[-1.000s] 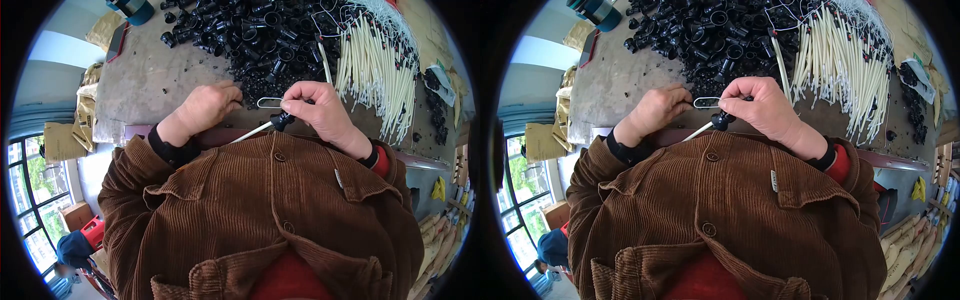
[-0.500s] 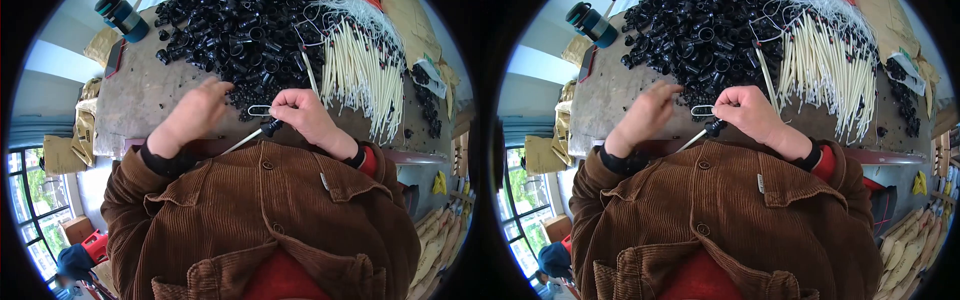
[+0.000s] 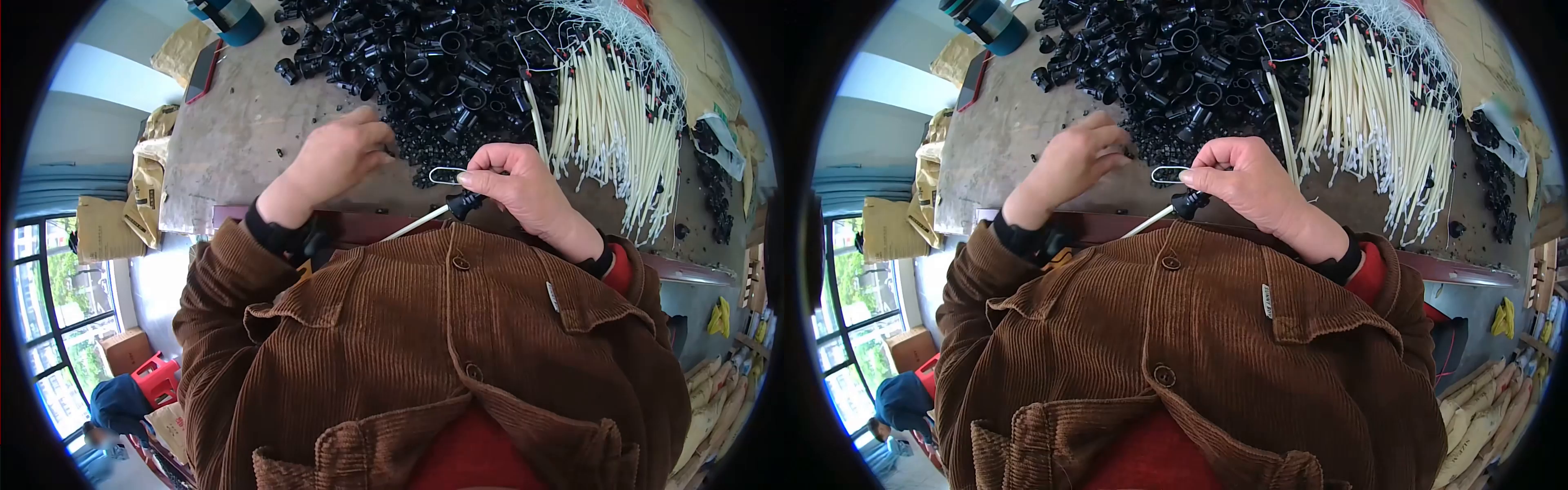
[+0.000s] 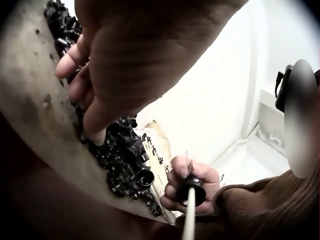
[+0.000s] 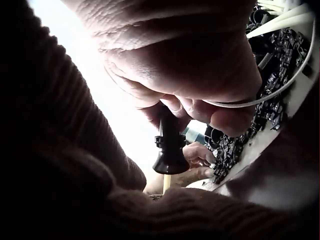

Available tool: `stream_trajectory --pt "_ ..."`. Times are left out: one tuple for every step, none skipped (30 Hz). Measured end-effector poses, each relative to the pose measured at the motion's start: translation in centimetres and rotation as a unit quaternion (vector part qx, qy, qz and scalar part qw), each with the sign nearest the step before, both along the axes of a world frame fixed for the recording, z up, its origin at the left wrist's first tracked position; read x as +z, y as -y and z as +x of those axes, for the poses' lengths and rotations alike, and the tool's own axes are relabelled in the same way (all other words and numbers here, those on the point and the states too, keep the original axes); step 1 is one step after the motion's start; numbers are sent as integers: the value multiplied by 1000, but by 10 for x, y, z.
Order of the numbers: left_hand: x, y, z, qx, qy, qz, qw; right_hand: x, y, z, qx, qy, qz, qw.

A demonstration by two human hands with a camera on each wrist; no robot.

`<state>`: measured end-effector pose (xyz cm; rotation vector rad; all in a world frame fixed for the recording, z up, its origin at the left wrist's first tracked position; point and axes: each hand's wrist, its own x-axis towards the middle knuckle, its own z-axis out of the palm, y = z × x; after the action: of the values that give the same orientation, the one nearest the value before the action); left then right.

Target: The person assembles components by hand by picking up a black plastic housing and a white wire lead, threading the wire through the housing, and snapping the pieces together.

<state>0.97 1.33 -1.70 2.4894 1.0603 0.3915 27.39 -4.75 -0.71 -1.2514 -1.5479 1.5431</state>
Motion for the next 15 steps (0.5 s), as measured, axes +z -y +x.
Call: stream_trajectory --pt "-6 -3 4 -33 -4 53 998 0 0 0 1 -1 0 1000" --pt "-9 -2 8 -32 -4 55 998 1 0 0 1 -1 2 1000" --pt "-11 -1 12 -20 -34 66 997 1 0 0 -1 -4 0 1000" --pt "-12 0 16 -8 -63 78 995 1 0 0 -4 -7 -2 1000" --pt "-12 2 18 4 -92 89 992 1 0 1 -8 -10 -4 1000" --pt "-10 3 18 2 -92 92 991 -1 -1 1 -10 -11 -1 1000" --pt "-9 4 15 6 -67 75 995 -3 -3 1 -7 -12 2 1000" --pt "-8 6 13 9 -41 56 998 -6 -4 2 -5 -12 5 1000" --pt "-8 7 12 11 -15 35 999 -9 -4 2 -3 -13 4 1000" --pt "-4 9 12 6 -15 32 999 -12 -4 3 -8 -13 2 1000" --pt "7 10 13 8 30 -16 999 -15 -6 3 -11 -1 12 1000" --pt "19 12 14 11 75 -65 995 -19 -6 3 -12 12 21 1000" --pt "27 13 16 16 119 -113 986 -20 -6 2 -12 25 31 999" --pt "32 13 21 14 120 -116 986 -20 -5 -1 -14 26 29 999" --pt "37 14 28 -41 135 -100 985 -18 -4 -4 -22 10 30 999"
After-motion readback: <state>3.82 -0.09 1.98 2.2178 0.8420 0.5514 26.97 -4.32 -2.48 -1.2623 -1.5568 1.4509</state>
